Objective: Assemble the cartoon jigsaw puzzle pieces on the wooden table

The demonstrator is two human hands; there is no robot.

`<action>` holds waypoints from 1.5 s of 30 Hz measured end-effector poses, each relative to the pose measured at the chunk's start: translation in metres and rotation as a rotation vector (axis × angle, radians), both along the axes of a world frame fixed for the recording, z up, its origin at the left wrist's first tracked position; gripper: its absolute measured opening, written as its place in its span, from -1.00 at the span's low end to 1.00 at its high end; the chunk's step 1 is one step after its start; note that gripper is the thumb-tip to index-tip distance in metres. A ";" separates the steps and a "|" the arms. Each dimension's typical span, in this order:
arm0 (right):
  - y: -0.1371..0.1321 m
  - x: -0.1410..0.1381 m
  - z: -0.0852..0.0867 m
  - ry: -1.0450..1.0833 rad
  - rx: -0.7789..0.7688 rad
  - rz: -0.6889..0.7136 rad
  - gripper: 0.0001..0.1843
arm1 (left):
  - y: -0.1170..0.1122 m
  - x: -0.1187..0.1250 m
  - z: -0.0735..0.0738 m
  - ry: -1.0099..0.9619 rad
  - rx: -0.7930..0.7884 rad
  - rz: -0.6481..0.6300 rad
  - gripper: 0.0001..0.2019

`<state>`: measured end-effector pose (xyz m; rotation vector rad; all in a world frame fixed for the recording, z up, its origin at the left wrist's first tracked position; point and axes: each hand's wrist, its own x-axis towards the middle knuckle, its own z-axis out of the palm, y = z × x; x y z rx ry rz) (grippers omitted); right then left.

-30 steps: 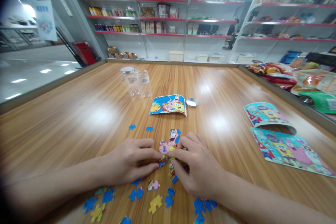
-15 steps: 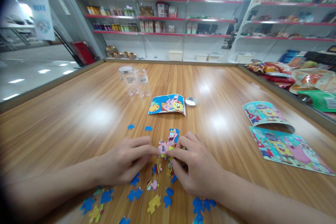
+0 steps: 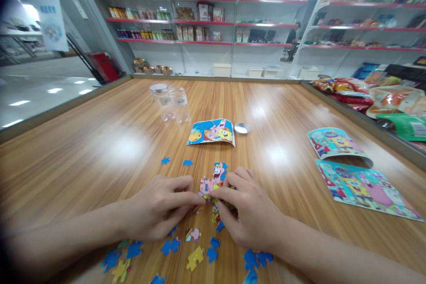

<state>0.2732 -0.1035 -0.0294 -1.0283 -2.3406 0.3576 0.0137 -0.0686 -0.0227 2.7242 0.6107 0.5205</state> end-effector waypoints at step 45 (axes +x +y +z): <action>0.000 0.000 0.001 0.007 -0.010 0.009 -0.65 | 0.002 0.000 0.001 0.006 -0.034 0.008 -0.81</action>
